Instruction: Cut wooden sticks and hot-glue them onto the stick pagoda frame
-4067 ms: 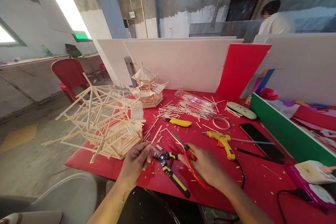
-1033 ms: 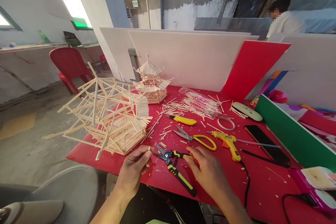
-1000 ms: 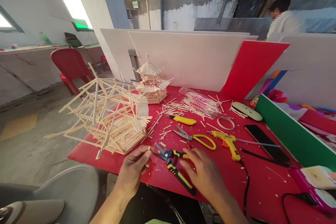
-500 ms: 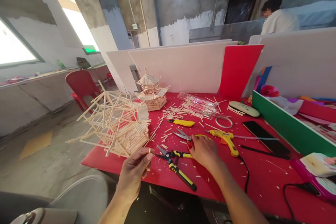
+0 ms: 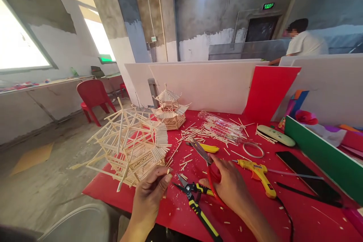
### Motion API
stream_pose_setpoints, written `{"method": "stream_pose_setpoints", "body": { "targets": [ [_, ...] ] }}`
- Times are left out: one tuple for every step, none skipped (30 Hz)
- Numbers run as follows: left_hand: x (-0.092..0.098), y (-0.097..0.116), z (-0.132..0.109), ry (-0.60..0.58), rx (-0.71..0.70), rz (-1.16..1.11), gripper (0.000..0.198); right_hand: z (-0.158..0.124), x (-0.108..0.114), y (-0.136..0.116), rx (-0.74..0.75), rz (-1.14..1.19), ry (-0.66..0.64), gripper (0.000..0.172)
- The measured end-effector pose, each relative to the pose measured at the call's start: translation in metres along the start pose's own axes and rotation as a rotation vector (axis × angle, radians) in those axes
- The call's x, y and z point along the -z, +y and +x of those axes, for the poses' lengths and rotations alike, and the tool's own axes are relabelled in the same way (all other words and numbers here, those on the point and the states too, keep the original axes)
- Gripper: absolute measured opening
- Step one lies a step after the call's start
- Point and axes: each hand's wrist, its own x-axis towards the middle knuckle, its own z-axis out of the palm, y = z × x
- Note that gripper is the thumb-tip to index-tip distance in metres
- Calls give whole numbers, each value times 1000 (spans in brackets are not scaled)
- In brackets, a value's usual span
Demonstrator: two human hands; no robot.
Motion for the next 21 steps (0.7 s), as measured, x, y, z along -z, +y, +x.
{"method": "stream_pose_setpoints", "body": {
  "targets": [
    [0,1,1,-7,-23,11,8,-6,3,-7,50,82,47,61],
    [0,3,1,-14,-43,21,8,-12,6,-16,98,140,66,58],
    [0,5,2,-28,-57,35,8,-18,9,-25,149,175,61,53],
    [0,8,2,-44,-67,52,9,-23,13,-34,199,189,35,49],
    [0,10,2,-61,-78,70,10,-27,16,-43,240,190,4,46],
    [1,12,3,-76,-92,89,12,-30,18,-50,268,183,-32,44],
    [1,14,3,-90,-110,108,13,-31,20,-55,284,174,-64,44],
    [1,16,3,-99,-126,129,15,-32,21,-58,290,163,-87,45],
    [1,18,3,-105,-139,149,16,-32,22,-59,287,152,-105,46],
    [1,19,3,-107,-146,170,17,-32,22,-59,283,142,-115,46],
    [1,20,3,-109,-146,191,19,-32,22,-59,282,132,-120,47],
    [1,21,4,-110,-142,211,20,-31,23,-58,282,125,-120,48],
    [1,21,4,-110,-139,227,21,-30,23,-56,284,121,-118,48],
    [2,21,5,-111,-140,236,21,-30,24,-55,289,120,-115,48],
    [2,20,5,-117,-143,238,21,-29,24,-55,297,123,-115,48],
    [2,20,6,-126,-144,238,21,-29,25,-54,305,129,-113,47],
    [2,20,7,-138,-144,235,21,-29,25,-53,310,137,-112,45],
    [3,20,8,-151,-142,232,22,-28,25,-53,315,145,-114,44],
    [3,20,8,-161,-141,229,22,-28,24,-52,318,152,-117,43],
    [3,21,8,-170,-141,226,23,-29,23,-51,318,157,-123,42],
    [2,21,8,-177,-137,223,24,-29,22,-50,318,161,-130,42]
  ]
}}
